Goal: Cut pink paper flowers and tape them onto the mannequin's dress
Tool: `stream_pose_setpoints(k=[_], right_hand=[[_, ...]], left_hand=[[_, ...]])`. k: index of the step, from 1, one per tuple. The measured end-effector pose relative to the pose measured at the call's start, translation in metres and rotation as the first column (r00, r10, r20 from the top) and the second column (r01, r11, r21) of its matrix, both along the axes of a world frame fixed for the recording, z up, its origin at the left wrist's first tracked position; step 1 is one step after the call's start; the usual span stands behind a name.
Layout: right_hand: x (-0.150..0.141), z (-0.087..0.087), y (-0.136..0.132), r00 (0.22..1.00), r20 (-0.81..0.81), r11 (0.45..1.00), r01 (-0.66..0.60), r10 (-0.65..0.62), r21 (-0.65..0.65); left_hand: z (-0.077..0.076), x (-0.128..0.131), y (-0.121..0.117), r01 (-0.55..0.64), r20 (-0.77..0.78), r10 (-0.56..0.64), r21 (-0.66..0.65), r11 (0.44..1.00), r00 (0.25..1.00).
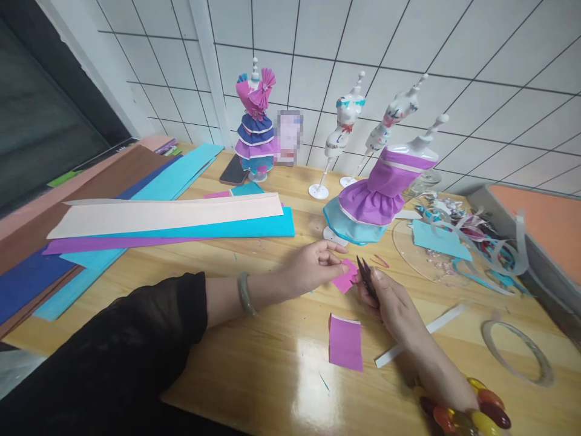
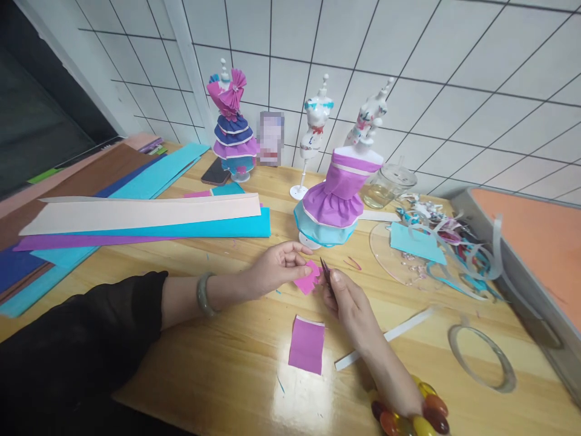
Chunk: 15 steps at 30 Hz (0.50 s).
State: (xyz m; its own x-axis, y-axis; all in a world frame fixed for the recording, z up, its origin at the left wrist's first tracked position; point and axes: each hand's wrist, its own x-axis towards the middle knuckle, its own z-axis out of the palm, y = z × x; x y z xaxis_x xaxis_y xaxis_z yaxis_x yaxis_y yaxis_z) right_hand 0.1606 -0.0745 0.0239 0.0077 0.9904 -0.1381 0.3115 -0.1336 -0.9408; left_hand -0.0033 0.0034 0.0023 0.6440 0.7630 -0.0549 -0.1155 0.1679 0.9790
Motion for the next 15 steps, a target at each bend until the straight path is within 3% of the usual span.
stream_pose_setpoints(k=[4, 10, 15], right_hand=[[0.0004, 0.0015, -0.0014, 0.997, -0.075, 1.0, -0.008, 0.007, -0.01], [0.0011, -0.0007, 0.0001, 0.999, 0.047, 1.0, 0.011, -0.01, -0.02], [0.0031, -0.0032, 0.0005, 0.998, 0.043, 0.998, 0.054, -0.053, -0.021]], left_hand=[[0.0029, 0.0004, -0.0027, 0.041, 0.034, -0.041, -0.006, 0.999, 0.999], [0.0034, 0.0024, -0.0056, 0.115, 0.101, -0.111, -0.025, 0.993, 0.989], [-0.0046, 0.0033, -0.0031, 0.156, 0.086, -0.156, 0.009, 0.988, 0.984]])
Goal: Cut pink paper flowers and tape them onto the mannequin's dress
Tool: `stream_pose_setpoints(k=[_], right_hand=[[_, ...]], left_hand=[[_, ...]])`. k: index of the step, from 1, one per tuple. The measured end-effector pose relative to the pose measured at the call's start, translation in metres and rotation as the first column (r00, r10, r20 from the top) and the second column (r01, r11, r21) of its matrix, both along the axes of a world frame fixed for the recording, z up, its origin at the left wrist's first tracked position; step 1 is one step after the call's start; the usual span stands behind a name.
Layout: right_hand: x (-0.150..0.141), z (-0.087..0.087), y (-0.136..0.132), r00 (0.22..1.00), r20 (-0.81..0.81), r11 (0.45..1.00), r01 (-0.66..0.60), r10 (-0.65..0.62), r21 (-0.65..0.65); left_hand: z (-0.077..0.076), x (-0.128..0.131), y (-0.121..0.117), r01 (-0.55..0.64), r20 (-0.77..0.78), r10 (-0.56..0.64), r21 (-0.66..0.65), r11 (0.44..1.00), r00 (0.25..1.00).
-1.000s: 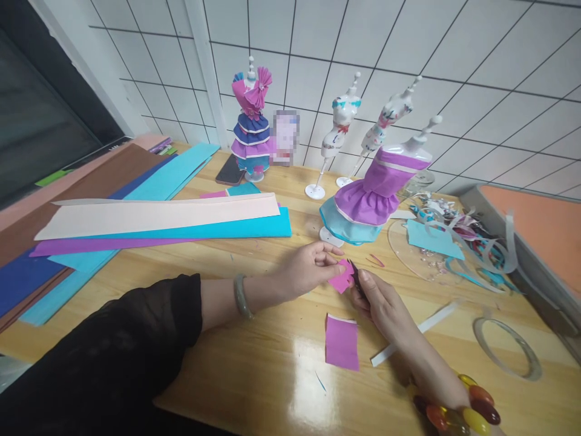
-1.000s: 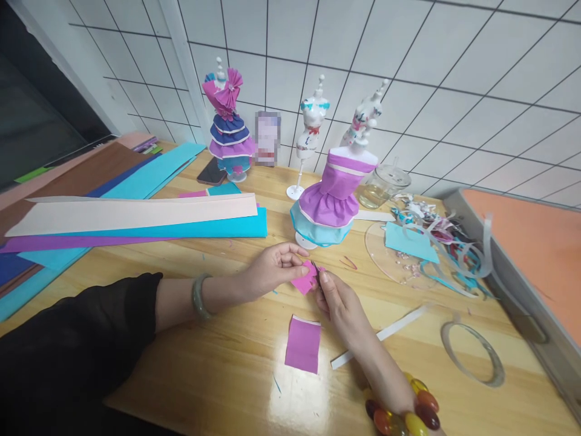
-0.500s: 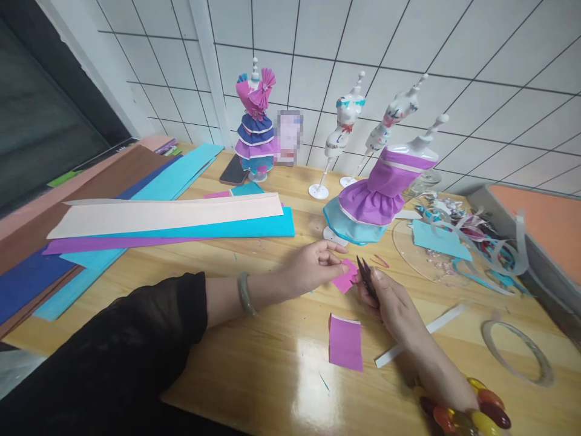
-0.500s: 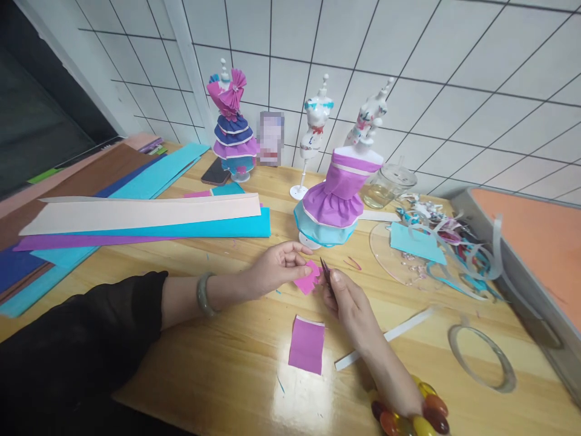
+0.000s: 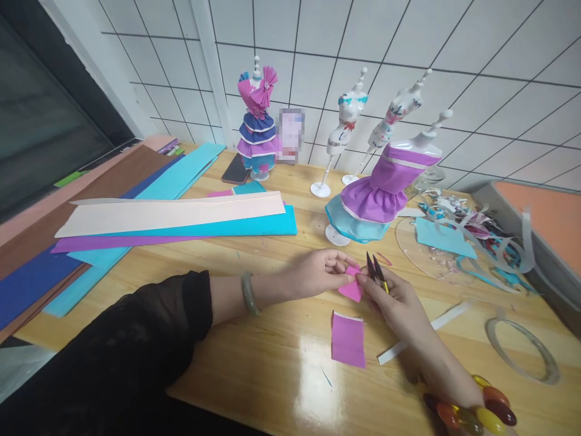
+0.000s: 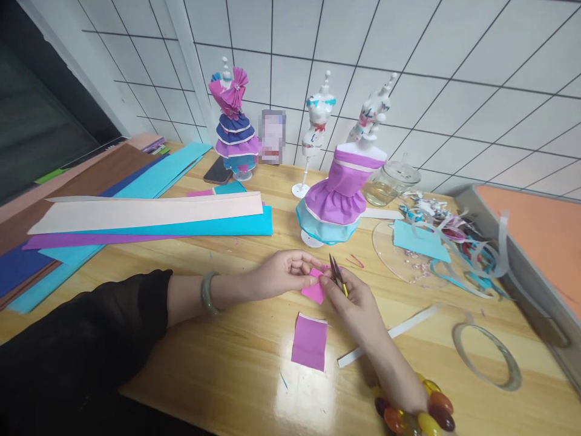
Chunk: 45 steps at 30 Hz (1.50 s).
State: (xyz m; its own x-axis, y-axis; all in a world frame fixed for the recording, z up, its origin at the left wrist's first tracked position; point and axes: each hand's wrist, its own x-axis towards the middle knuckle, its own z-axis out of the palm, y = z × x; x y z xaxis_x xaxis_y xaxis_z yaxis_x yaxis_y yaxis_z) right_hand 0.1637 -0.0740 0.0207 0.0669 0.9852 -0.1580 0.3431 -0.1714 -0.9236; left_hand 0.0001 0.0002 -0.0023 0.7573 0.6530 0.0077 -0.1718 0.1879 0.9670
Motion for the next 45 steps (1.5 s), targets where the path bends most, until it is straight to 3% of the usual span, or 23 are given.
stream_pose_setpoints(k=[6, 10, 12, 16, 20, 26, 35, 45], right_hand=[[-0.003, 0.004, 0.0, 0.999, 0.042, 1.0, 0.012, -0.012, -0.011], [0.0, 0.005, 0.001, 0.991, -0.126, 0.999, 0.054, -0.052, 0.006], [0.001, 0.006, 0.001, 0.989, -0.145, 0.999, 0.036, -0.031, 0.035], [0.0, 0.01, 0.001, 1.0, 0.001, 0.997, -0.008, 0.008, 0.076], [-0.004, 0.011, -0.001, 0.998, 0.032, 0.997, -0.047, 0.045, 0.058], [-0.006, 0.008, -0.003, 0.997, 0.017, 0.997, -0.071, 0.071, 0.009], [-0.009, 0.01, -0.004, 0.993, 0.071, 0.995, -0.094, 0.092, 0.039], [-0.012, 0.007, -0.005, 0.995, 0.062, 0.997, -0.073, 0.074, -0.019]], left_hand=[[-0.002, 0.001, 0.001, 0.062, -0.023, -0.064, -0.062, 0.996, 0.998], [0.011, -0.002, 0.001, 0.047, -0.057, -0.054, -0.126, 0.991, 0.997], [0.016, -0.004, 0.001, 0.018, -0.089, -0.039, -0.225, 0.974, 0.995], [0.018, -0.005, 0.002, 0.064, 0.052, -0.047, -0.414, 0.908, 0.998], [0.015, -0.005, 0.003, 0.105, 0.122, -0.053, -0.466, 0.878, 0.991], [0.016, -0.005, 0.003, 0.083, 0.122, -0.028, -0.474, 0.877, 0.992], [0.016, -0.004, 0.0, 0.003, -0.034, -0.017, -0.365, 0.931, 0.999], [0.017, -0.005, -0.002, 0.006, -0.058, -0.023, -0.282, 0.959, 0.998]])
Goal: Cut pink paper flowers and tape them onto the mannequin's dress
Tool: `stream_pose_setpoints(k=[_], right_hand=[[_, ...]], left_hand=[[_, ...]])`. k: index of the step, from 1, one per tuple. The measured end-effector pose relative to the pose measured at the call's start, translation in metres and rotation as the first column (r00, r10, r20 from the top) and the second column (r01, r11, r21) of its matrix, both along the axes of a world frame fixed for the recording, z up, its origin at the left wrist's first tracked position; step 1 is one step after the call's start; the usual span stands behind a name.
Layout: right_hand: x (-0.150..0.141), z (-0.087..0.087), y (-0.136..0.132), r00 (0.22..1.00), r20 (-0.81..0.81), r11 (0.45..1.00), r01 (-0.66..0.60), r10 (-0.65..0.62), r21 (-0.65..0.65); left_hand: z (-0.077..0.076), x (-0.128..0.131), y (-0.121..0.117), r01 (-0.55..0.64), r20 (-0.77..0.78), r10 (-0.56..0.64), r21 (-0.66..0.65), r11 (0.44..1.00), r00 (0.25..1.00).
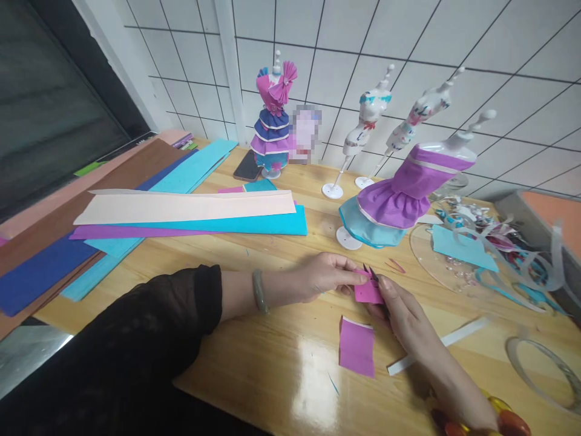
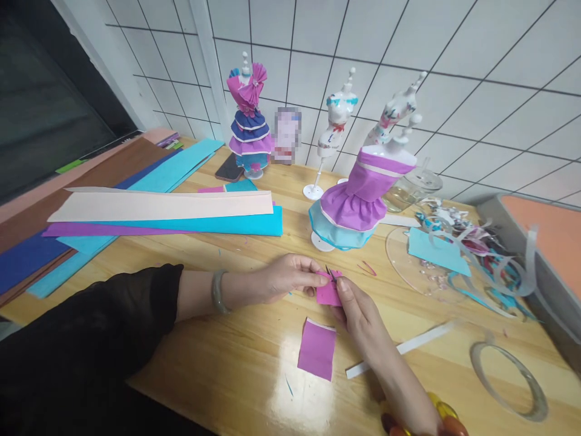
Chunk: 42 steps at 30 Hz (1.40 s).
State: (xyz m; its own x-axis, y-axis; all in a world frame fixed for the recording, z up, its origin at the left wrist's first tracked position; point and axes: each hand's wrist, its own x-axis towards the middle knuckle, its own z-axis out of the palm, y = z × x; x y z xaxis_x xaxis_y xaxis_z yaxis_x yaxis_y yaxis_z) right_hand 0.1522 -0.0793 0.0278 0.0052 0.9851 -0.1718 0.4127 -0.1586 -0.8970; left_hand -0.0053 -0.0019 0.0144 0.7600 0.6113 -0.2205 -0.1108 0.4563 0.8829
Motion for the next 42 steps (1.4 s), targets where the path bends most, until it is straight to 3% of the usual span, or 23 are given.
stream_pose_setpoints(k=[20, 28, 34, 38, 42], right_hand=[[0.002, -0.004, 0.001, 0.998, -0.031, 0.998, 0.047, -0.048, -0.038], [0.0, -0.001, 0.002, 0.999, -0.017, 0.998, 0.048, -0.049, -0.032], [0.006, 0.001, 0.002, 0.999, -0.002, 0.998, 0.049, -0.049, 0.047], [0.014, -0.004, 0.003, 0.993, -0.111, 0.998, 0.033, -0.028, 0.051], [0.016, -0.006, 0.004, 0.972, -0.227, 0.998, 0.055, -0.052, 0.009]], left_hand=[[-0.01, 0.005, 0.001, -0.01, 0.037, 0.01, 0.009, 1.0, 0.999], [-0.006, 0.003, 0.001, 0.011, 0.029, -0.011, 0.008, 1.0, 1.0], [-0.001, 0.001, 0.001, 0.015, 0.002, -0.015, 0.001, 1.0, 1.0], [0.005, 0.0, 0.0, 0.047, 0.019, -0.046, -0.03, 0.998, 0.999], [0.003, 0.001, -0.001, 0.069, 0.033, -0.071, 0.05, 0.996, 0.997]])
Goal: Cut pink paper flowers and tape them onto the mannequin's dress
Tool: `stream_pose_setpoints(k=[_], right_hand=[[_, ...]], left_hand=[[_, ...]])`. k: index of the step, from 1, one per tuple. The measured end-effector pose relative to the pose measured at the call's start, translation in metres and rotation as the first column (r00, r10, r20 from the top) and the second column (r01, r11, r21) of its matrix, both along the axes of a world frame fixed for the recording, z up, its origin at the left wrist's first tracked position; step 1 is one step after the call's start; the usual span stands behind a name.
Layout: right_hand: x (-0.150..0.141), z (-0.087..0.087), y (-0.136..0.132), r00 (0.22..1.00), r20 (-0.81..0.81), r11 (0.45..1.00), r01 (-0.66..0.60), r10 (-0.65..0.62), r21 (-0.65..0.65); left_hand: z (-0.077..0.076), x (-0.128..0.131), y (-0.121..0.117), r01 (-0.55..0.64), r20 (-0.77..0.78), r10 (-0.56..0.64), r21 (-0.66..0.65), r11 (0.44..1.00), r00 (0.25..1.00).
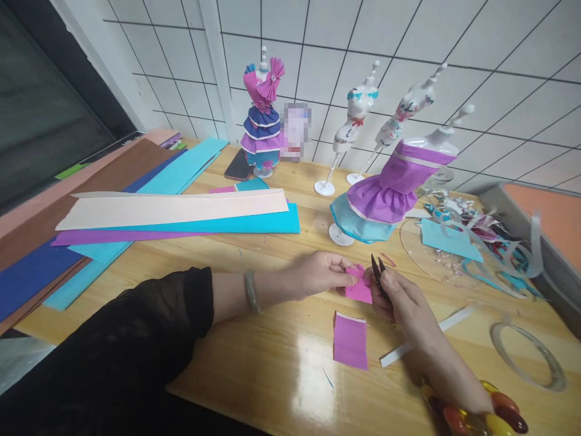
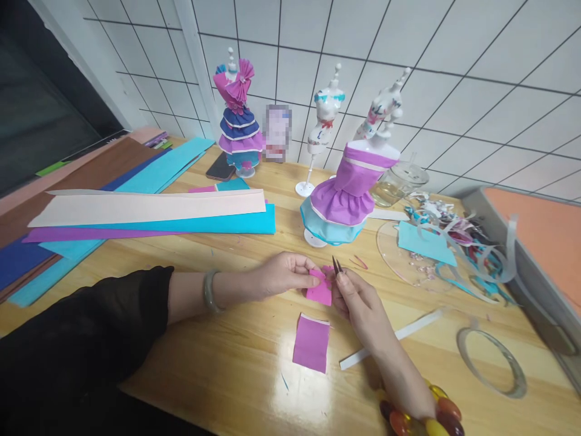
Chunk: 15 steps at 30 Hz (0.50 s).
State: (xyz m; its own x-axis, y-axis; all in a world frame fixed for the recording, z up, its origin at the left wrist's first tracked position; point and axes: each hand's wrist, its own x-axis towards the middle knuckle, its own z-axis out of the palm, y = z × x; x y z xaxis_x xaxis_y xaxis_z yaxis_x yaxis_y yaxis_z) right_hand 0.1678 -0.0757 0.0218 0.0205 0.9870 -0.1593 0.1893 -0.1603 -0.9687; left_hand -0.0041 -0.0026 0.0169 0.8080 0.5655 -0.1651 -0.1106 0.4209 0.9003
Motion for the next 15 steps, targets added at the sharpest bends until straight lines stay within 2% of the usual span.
stream_pose_setpoints(k=[4, 8, 11, 15], right_hand=[[-0.001, 0.002, 0.002, 0.998, -0.058, 0.998, 0.015, -0.018, -0.055], [0.0, 0.004, 0.003, 0.996, -0.09, 0.995, -0.008, -0.001, -0.098], [-0.001, 0.006, 0.003, 0.999, 0.007, 0.995, -0.035, 0.036, -0.09], [-0.004, 0.01, 0.003, 0.985, 0.158, 0.995, -0.066, 0.076, -0.069]], left_hand=[[-0.01, 0.002, 0.0, -0.006, 0.01, 0.006, 0.056, 0.998, 1.0], [-0.011, 0.0, -0.001, -0.015, -0.057, 0.028, 0.214, 0.977, 0.998], [-0.01, 0.0, -0.003, 0.021, -0.084, 0.001, 0.268, 0.963, 0.996], [-0.013, 0.003, -0.005, 0.031, -0.013, -0.029, 0.283, 0.959, 0.999]])
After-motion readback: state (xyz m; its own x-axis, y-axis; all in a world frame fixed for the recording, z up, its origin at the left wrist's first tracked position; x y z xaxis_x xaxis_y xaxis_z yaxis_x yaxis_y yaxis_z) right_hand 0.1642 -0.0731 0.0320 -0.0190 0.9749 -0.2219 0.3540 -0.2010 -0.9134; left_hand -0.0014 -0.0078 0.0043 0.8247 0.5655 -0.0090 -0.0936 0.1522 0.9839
